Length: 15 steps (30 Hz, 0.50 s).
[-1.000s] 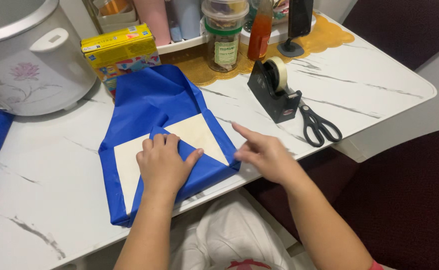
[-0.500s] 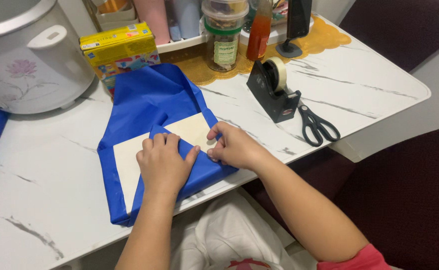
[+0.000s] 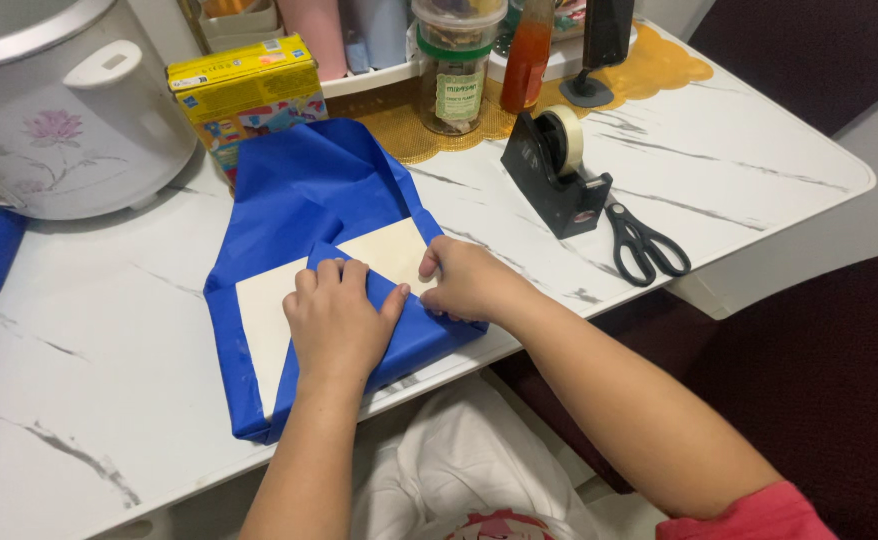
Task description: The person wraps a white rectangular box with blue wrapping paper. They fold the paper around the box, secure it with clear tape, and trim excess paper with scissors.
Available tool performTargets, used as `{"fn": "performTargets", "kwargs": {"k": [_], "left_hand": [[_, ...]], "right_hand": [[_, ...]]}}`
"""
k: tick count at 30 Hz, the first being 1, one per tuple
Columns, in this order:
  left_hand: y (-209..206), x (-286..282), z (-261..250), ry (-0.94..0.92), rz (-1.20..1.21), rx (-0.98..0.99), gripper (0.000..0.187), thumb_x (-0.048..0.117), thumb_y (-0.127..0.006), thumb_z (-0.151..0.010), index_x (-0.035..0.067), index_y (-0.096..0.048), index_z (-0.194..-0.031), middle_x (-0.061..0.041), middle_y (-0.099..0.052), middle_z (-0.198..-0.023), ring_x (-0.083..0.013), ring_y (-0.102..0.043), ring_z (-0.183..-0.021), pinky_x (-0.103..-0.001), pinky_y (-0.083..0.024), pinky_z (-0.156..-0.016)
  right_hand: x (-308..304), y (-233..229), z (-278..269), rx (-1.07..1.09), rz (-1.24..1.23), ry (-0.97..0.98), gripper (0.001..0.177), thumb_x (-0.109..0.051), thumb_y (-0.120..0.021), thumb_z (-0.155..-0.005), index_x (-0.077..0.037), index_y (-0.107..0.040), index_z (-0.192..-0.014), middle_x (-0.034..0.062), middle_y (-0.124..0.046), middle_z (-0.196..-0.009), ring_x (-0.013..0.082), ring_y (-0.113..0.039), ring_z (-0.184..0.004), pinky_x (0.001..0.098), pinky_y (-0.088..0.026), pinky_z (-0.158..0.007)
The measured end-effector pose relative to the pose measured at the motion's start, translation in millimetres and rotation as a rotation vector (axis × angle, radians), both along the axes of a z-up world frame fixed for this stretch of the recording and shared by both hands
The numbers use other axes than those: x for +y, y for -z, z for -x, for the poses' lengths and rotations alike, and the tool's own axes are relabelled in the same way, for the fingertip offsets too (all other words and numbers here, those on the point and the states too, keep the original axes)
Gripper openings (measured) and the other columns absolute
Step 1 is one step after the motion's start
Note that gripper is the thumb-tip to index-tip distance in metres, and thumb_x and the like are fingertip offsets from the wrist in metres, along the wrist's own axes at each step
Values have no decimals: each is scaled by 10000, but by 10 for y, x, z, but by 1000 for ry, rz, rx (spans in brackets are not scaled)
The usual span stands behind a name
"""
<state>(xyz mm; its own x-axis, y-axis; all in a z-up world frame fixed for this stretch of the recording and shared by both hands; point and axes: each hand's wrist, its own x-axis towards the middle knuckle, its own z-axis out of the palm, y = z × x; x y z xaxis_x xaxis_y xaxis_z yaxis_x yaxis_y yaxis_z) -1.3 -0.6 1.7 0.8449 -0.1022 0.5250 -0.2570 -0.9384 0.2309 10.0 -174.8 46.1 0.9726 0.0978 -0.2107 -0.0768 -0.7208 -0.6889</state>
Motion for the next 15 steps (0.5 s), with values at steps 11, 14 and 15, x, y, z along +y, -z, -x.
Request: {"fn": "performTargets", "kwargs": {"k": [11,14,15], "left_hand": [[-1,-4,6,-5,-5,21,523,533,-798,-759,79,-748,-1013,-112,-672,-1071,-333,-565,-1040,-493,-446,-854],[2,4,0,-7,-2,41,526,535,-797,-758,79,-747,-1017,-110,-671,-1064,-333,-563,-1034,-495,-444,-859],[7,4,4,-5,1,46,529,536,-798,-756,79,-746,-1017,-108,-671,-1061,-332,-563,-1029,-496,-444,-862]], "right_hand": [[-1,-155,-272,264,308,-186,348,-251,-785,-904,80,-695,-967,125,-711,-654,178,-642,-483,319,-528,-465],[-77,-134,-242,266,250,-195,408,-288,-790,-915,103,-694,-983,114,-690,-631,158,-622,-471,316,-501,-446],[-112,-119,-225,268,187,-171,422,-291,-797,-903,94,-661,-1010,102,-679,-620,147,-613,-466,317,-485,-437]]}}
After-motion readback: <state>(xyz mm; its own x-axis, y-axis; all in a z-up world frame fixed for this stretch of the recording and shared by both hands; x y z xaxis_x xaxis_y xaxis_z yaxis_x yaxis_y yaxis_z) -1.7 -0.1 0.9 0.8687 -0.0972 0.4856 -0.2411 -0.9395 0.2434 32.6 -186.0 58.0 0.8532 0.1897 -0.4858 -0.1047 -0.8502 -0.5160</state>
